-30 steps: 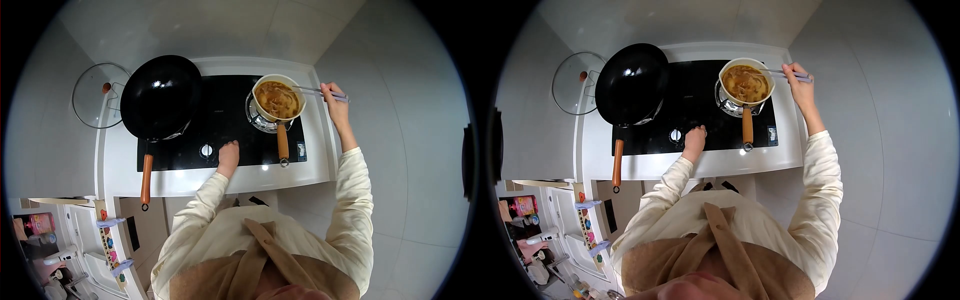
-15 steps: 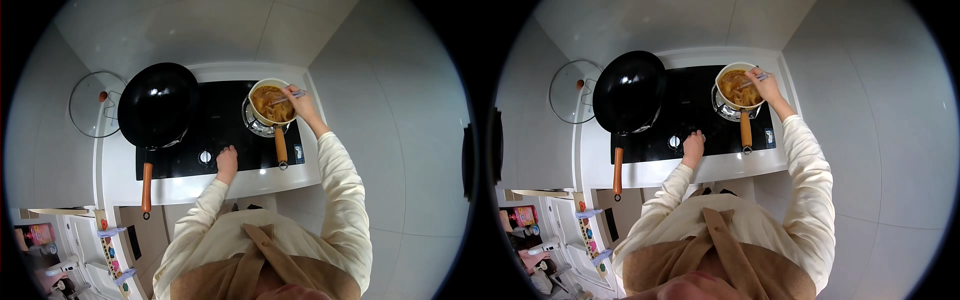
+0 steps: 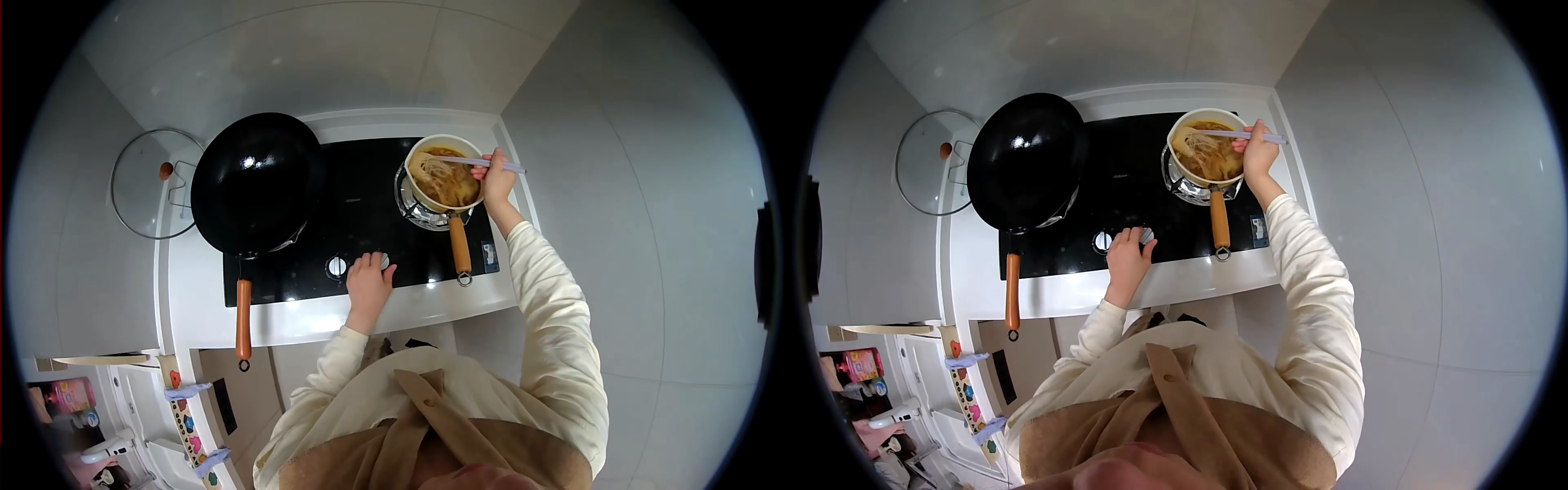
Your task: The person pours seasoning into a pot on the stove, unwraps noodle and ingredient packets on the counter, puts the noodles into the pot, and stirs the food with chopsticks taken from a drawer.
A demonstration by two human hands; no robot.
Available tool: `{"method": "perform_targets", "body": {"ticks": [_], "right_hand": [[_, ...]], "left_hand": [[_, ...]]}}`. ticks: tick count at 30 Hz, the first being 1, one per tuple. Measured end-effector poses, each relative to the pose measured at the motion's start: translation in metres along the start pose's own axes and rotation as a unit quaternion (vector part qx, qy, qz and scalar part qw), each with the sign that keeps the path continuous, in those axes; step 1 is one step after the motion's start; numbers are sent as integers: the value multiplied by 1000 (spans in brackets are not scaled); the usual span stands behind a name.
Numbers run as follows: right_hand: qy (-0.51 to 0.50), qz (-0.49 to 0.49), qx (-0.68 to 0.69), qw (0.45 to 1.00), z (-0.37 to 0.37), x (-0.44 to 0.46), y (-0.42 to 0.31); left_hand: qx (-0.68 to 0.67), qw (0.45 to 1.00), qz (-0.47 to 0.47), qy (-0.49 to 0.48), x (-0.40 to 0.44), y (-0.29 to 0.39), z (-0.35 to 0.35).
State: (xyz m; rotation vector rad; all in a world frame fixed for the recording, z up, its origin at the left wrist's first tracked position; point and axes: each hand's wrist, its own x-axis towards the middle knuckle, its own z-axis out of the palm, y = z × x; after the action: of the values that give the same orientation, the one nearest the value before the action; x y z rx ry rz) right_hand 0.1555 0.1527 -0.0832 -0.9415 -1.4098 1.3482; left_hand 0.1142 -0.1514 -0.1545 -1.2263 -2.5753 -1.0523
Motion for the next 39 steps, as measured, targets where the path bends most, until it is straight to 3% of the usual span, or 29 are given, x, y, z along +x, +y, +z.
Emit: {"method": "perform_targets", "body": {"ticks": [4, 7, 16, 22, 26, 27, 29, 30, 33, 39], "right_hand": [[16, 55, 22, 998, -10, 0, 1], [-26, 75, -17, 997, -22, -4, -11], [-150, 30, -124, 980, -57, -17, -39], [-216, 23, -121, 968, -52, -36, -38], [-279, -61, -183, 941, -36, -46, -25], [-289, -195, -232, 908, -36, -49, -29], [-292, -450, -314, 784, -35, -55, -37], [-300, -485, -327, 753, -34, -59, -41], [-285, -530, -359, 714, -42, -60, -33], [-228, -545, -382, 710, -62, -53, -28]], "left_hand": [[-25, 1000, 5, -7, -5, -3, -4], [-37, 999, 8, -14, -7, -4, -7], [-89, 995, 21, -40, -15, 1, -8], [-102, 993, 31, -57, -19, 7, -5], [-109, 991, 35, -72, -23, 7, -4], [-107, 991, 36, -75, -24, 6, -4], [-104, 991, 36, -79, -26, 5, -6], [-101, 991, 34, -76, -28, 4, -7], [-94, 993, 22, -72, -30, -1, -12], [-85, 994, 5, -65, -30, -8, -17]]}}
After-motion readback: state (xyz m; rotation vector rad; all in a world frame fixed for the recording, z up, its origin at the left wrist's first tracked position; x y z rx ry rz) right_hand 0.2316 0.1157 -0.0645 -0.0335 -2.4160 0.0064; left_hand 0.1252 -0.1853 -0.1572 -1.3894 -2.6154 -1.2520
